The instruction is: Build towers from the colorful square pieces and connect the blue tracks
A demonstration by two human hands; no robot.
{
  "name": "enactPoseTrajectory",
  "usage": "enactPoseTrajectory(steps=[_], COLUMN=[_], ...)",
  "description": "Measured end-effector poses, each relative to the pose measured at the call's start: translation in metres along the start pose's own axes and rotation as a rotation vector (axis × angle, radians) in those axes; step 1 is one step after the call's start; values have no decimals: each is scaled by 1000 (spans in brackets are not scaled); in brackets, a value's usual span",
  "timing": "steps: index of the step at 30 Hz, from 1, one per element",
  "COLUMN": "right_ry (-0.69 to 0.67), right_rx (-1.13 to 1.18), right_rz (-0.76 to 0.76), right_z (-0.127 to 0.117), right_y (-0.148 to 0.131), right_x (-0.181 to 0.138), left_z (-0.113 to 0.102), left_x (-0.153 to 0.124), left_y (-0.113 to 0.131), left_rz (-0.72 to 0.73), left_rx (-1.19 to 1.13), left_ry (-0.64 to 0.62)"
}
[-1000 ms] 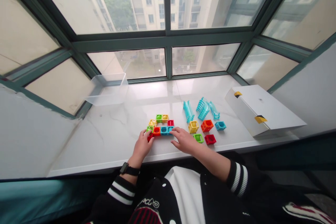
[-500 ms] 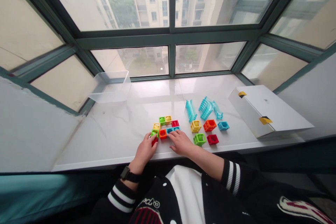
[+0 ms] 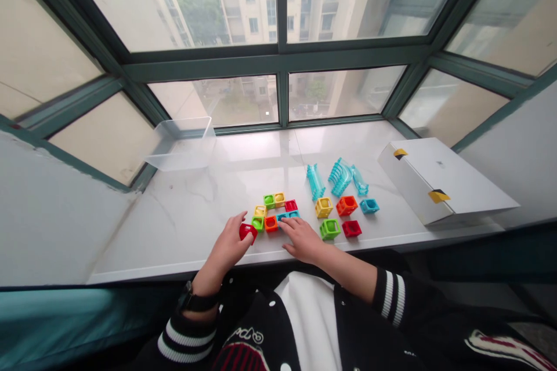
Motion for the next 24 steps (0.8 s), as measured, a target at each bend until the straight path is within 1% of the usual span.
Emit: enactPoseTrajectory(steps=[1,3,6,9,12,15,17,21,24], right_ry=[37,121,224,314,419,519,556,562,507], right_rx=[59,214,456,588,606,552,499,420,405], right_rz=[-10,-62,-173,-237,-244,-243,-238,-255,-260], right_z=[-7,-23,-49,-69,-82,-90,-94,-102,-106], right_y=[-3,-12,-25,-32,-31,-28,-26,-23,-23], right_x=[0,-1,-5,-11,-17,-24,-27,-32,-32], left_z=[-5,-6,3,15,22,27,28,26,27], left_x=[-1,-3,-7,-9,-9,-9,-9,-8,-7], left_y=[7,24,51,72,85,97,104,110,110], left_rz=[27,67,114,151,198,235,242,240,236], left_rx=[-99,-337,-692,-904,-1002,-1053,-1059,-1022,-967], left_ry=[32,31,-50,-66,-40,-66,-91,-93,-66])
Point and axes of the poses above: each hand's wrist, its own x-axis towards the middle knuckle, its own z-axis out of the palm, y = z × x, the point moved 6 cm from there along x, towards the middle knuckle, and after that the axes turned 1 degree about x, right-handed, at the moved point
